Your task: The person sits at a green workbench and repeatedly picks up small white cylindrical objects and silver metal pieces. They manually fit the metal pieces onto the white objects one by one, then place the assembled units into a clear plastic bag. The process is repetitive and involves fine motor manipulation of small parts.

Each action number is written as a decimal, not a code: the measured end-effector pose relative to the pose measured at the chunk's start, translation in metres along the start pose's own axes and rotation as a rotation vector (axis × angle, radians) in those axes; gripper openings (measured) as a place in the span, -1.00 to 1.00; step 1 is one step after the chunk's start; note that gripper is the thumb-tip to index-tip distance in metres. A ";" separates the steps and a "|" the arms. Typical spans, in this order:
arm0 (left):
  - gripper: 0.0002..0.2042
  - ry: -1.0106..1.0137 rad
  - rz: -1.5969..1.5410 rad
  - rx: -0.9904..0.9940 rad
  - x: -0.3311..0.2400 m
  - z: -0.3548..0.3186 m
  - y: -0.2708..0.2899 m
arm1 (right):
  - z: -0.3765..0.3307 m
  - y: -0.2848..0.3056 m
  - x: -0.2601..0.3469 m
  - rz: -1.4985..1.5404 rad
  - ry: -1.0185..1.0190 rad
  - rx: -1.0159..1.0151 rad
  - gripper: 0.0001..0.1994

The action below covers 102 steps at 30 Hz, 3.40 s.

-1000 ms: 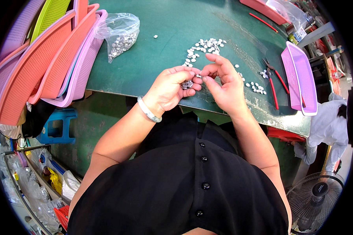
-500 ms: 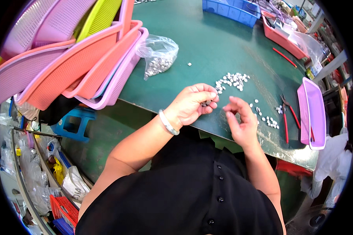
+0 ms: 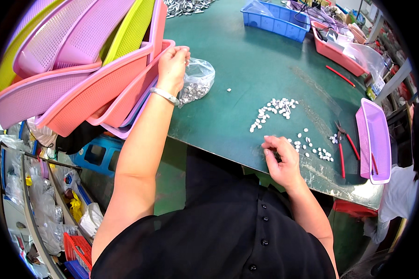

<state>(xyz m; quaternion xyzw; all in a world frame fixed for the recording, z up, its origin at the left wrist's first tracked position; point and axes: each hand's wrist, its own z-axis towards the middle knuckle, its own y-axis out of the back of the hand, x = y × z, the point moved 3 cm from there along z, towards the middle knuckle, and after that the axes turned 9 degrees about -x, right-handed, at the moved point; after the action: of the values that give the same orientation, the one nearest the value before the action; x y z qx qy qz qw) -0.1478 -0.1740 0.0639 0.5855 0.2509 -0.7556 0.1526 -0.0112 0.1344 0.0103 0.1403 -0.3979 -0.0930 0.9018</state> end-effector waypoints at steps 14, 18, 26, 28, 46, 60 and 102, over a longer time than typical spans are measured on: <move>-0.85 -0.246 0.240 0.029 -0.017 -0.020 -0.022 | 0.000 0.001 -0.001 0.008 0.008 0.016 -0.70; -0.88 -0.804 0.498 0.259 -0.014 -0.065 -0.068 | -0.001 0.001 -0.002 -0.041 0.046 0.040 -0.74; -0.79 -0.851 0.534 0.980 0.050 -0.134 -0.179 | 0.000 0.000 -0.004 -0.052 0.084 0.012 -0.77; -0.77 -0.913 0.549 1.056 0.061 -0.142 -0.194 | 0.000 0.001 -0.003 -0.053 0.070 0.022 -0.78; -0.97 -0.893 0.674 1.091 0.052 -0.149 -0.142 | 0.003 0.011 -0.011 -0.569 0.270 0.149 -0.89; -0.88 -0.820 0.545 1.169 0.033 -0.175 -0.098 | 0.010 0.070 -0.028 -0.831 0.151 0.209 -0.89; -0.86 -0.262 0.393 0.629 0.020 -0.199 -0.042 | 0.015 0.010 -0.008 -0.368 -0.128 0.230 -0.69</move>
<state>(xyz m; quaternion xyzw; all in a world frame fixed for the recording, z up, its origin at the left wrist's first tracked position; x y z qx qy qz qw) -0.0146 -0.0272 0.0156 0.5389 -0.1313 -0.8205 0.1381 -0.0270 0.1434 0.0171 0.3062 -0.4298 -0.2189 0.8207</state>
